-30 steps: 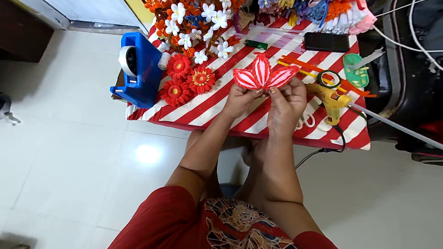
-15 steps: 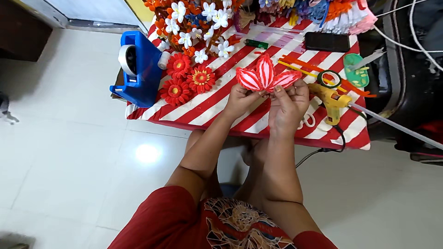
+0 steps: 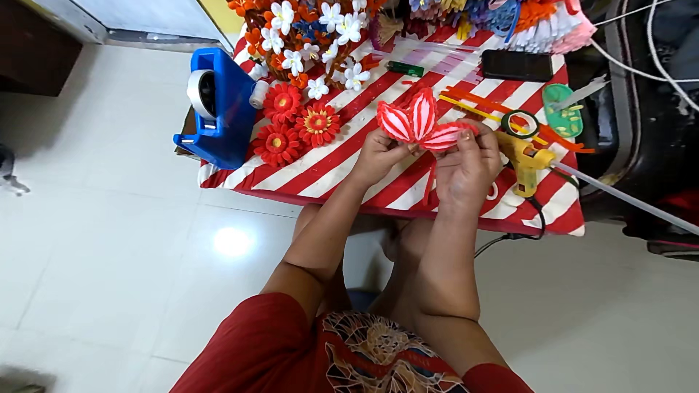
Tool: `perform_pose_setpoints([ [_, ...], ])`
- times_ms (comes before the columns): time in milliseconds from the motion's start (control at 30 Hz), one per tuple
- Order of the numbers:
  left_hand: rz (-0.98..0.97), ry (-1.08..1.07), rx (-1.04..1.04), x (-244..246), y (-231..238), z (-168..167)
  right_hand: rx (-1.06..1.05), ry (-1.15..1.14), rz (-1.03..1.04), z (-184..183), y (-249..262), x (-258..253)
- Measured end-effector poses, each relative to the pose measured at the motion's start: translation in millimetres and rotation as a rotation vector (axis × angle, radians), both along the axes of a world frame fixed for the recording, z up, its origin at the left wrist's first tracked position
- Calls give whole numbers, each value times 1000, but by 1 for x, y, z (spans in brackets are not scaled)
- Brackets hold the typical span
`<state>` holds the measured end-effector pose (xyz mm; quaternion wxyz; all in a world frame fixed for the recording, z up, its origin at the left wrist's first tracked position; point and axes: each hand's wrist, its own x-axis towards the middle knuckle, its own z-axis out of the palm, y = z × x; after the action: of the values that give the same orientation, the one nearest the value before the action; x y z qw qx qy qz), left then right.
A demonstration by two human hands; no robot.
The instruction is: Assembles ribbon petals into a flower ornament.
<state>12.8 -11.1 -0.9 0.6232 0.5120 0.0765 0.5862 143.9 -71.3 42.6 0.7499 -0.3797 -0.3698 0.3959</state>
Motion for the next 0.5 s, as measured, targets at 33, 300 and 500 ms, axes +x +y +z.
perform_pose_setpoints([
  [33, -7, 15, 16, 0, 0, 1, -14, -15, -17, 0, 0, 2],
  [300, -25, 49, 30, 0, -3, 3, -9, -72, -97, 0, -1, 2],
  [500, -95, -60, -147, 0, -3, 2, 24, -55, 31, -1, 0, 9],
])
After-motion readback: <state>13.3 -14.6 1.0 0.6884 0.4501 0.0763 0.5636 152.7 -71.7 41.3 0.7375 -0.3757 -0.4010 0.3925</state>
